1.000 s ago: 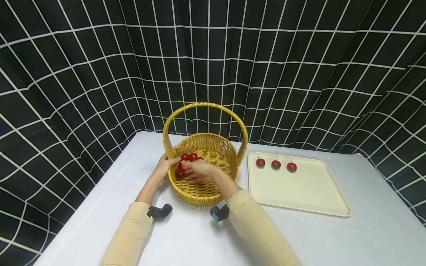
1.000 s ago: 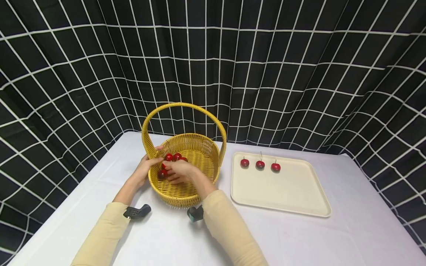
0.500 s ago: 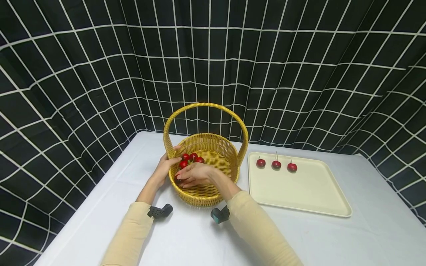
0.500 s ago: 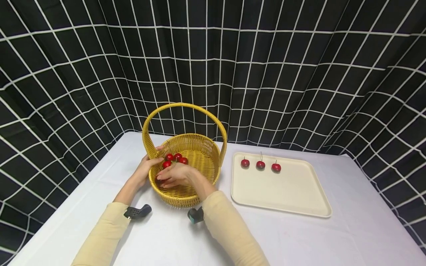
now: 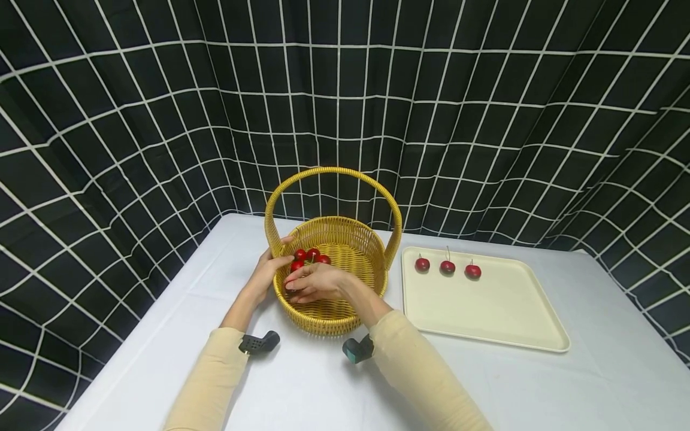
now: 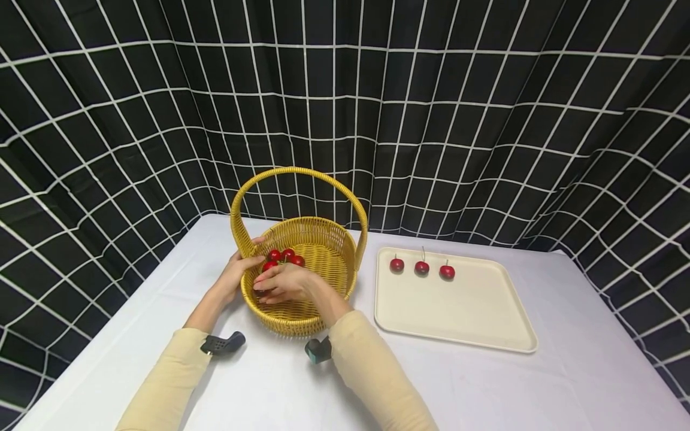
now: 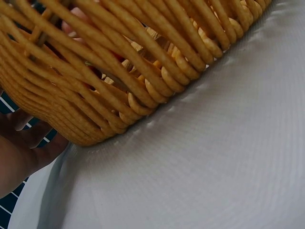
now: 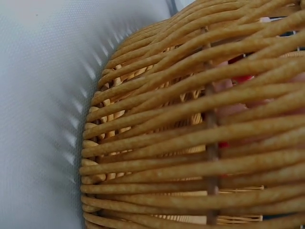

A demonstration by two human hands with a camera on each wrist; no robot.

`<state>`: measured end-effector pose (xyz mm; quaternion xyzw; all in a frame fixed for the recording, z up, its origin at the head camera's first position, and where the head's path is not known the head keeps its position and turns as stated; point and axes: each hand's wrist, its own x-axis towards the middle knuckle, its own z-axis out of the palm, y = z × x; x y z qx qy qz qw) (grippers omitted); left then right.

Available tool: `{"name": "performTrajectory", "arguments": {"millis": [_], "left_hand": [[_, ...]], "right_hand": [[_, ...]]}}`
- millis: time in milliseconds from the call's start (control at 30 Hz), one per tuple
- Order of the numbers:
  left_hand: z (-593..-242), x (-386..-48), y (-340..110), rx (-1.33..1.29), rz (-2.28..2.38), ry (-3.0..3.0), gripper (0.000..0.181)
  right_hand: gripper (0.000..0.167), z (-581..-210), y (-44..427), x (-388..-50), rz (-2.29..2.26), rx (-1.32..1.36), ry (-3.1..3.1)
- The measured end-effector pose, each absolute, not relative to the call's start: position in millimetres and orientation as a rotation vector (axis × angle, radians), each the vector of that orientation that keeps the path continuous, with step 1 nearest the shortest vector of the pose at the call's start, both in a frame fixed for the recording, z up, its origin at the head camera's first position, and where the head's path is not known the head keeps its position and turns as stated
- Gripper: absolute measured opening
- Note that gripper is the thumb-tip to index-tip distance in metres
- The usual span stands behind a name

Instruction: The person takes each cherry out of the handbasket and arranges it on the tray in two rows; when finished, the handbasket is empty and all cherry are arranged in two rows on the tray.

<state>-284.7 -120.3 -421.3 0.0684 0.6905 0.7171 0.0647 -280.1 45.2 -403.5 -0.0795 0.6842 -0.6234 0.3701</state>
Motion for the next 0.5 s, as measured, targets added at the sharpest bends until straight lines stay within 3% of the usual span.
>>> {"name": "performTrajectory", "arguments": {"millis": [200,500], "left_hand": [[-420.9,-285.6,-119.9,0.189,2.169,2.068,0.053],[-420.0,-284.5,-119.9,0.169,2.14,2.1,0.053]], "right_hand": [[0.048,-400.7,52.2,-280.1,-1.604,-0.204,1.825],[0.034,-396.7,68.9,-280.7,-1.6,-0.189,1.825]]}}
